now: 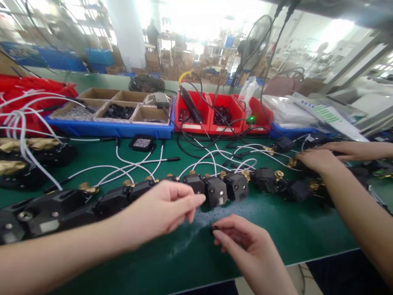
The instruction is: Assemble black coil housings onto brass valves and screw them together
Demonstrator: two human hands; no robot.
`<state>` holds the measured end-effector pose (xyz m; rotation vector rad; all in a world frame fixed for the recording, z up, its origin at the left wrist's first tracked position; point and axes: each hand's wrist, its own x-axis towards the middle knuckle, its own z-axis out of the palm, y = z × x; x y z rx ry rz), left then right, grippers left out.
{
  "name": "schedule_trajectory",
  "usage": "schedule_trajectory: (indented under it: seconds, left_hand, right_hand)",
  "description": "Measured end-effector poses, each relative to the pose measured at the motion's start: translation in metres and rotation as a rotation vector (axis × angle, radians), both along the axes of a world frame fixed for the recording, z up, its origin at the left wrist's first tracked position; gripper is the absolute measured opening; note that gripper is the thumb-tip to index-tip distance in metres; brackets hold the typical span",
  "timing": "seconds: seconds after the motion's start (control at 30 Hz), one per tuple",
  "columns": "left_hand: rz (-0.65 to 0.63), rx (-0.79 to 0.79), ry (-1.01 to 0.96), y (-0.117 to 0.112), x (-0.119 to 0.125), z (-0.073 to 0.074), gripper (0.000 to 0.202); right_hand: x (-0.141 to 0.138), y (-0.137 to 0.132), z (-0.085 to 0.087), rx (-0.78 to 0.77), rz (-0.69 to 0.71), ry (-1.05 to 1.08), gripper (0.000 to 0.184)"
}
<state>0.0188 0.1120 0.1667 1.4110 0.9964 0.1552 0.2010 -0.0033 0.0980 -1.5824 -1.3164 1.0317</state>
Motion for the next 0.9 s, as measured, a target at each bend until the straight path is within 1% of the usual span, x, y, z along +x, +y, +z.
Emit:
schedule_trajectory:
  seconds: [0.03,0.07,0.1,0.13,0.2,0.27,0.33,0.47,0.53,0.6,0.67,0.77,0.83,0.9]
  left_hand:
    - [-0.058,0.203,0.044,0.019,-0.005,0.006,0.046]
    - [-0.072,0.41,0.071,0.039,-0.011,0.011,0.04]
    - [-0.11,0.555,0.087,0.059,-0.015,0.014,0.035]
    - [-0.184,0.629,0.11,0.078,-0.018,0.015,0.033]
    - [-0.346,0.66,0.155,0.11,-0.022,0.012,0.039]
    - [-0.503,0.632,0.204,0.13,-0.02,0.006,0.043]
    - [-0.618,0.566,0.234,0.14,-0.016,0.001,0.046]
    - [-0.767,0.415,0.188,0.145,-0.004,-0.009,0.054]
    - [-0.826,0.363,0.146,0.147,0.002,-0.013,0.057]
    - [-0.878,0.319,0.119,0.149,0.008,-0.017,0.06]
    - [-0.925,0.274,0.104,0.152,0.014,-0.021,0.066]
    - [-0.989,0.215,0.084,0.155,0.022,-0.027,0.075]
    - [-1.019,0.197,0.062,0.156,0.025,-0.033,0.08]
    - [-1.031,0.201,0.034,0.157,0.027,-0.038,0.083]
  right_hand:
    - [0.003,0.0,-0.009,0.014,0.011,-0.073,0.015]
    - [0.005,0.001,-0.017,0.035,0.025,-0.143,0.017]
    - [0.006,0.001,-0.024,0.054,0.034,-0.2,0.019]
    - [0.007,0.001,-0.029,0.064,0.038,-0.24,0.021]
    - [0.008,0.001,-0.033,0.056,0.031,-0.266,0.02]
    - [0.007,0.0,-0.032,0.043,0.022,-0.28,0.02]
    - [0.005,-0.001,-0.03,0.051,0.052,-0.33,0.025]
    - [-0.005,0.0,-0.027,0.147,0.173,-0.583,0.022]
    - [-0.012,0.003,-0.022,0.217,0.175,-0.613,0.021]
    - [-0.018,0.009,-0.014,0.317,0.116,-0.541,0.019]
    - [-0.026,0.018,-0.002,0.425,0.005,-0.448,0.017]
    - [-0.039,0.035,0.01,0.524,-0.123,-0.408,0.02]
    - [-0.047,0.045,0.011,0.557,-0.155,-0.442,0.022]
    - [-0.053,0.053,0.008,0.591,-0.181,-0.496,0.02]
